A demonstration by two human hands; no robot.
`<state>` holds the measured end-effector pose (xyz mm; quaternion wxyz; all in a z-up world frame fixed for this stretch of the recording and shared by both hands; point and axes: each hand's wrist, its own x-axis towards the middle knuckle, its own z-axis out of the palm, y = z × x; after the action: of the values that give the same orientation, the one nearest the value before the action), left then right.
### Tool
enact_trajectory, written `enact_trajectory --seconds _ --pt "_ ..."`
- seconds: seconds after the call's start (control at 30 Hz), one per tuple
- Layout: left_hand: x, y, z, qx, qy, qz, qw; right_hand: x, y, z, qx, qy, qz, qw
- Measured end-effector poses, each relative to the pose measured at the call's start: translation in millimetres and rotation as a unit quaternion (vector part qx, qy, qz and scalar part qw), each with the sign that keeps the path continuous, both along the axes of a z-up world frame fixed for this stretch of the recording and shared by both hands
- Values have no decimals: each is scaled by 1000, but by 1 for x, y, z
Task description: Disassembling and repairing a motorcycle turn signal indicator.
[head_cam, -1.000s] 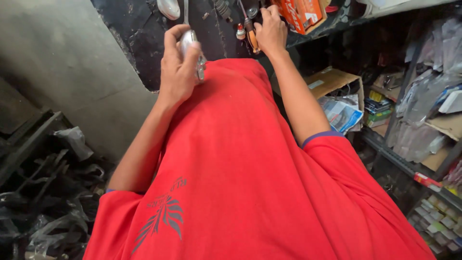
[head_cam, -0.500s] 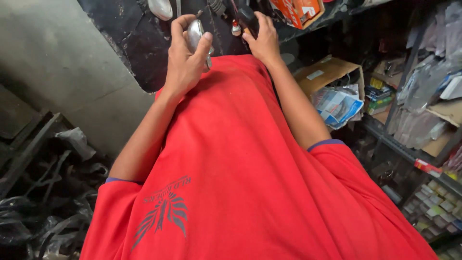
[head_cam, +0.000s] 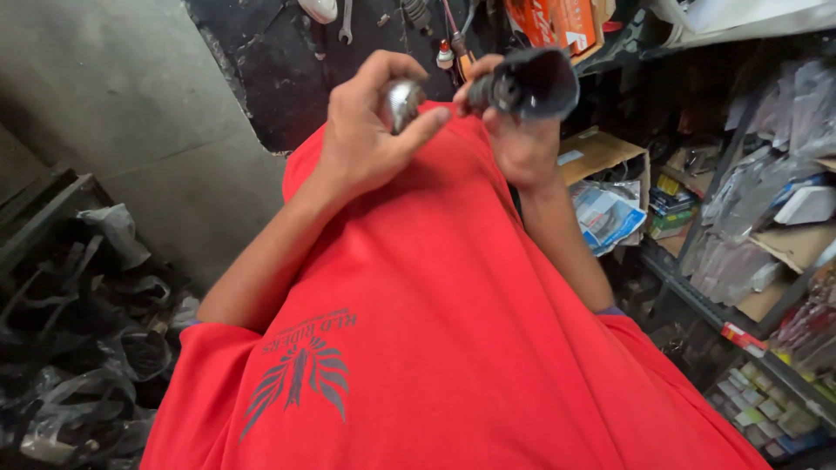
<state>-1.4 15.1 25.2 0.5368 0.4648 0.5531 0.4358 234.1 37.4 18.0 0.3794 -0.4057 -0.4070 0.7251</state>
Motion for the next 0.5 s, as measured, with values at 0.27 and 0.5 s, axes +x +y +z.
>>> enact_trajectory --seconds 0.27,0.5 --pt "6 1 34 111 -41 -25 993 -6 -15 29 34 -67 16 997" --pt "3 -7 46 90 -27 -37 995 2 -23 30 73 -95 35 992"
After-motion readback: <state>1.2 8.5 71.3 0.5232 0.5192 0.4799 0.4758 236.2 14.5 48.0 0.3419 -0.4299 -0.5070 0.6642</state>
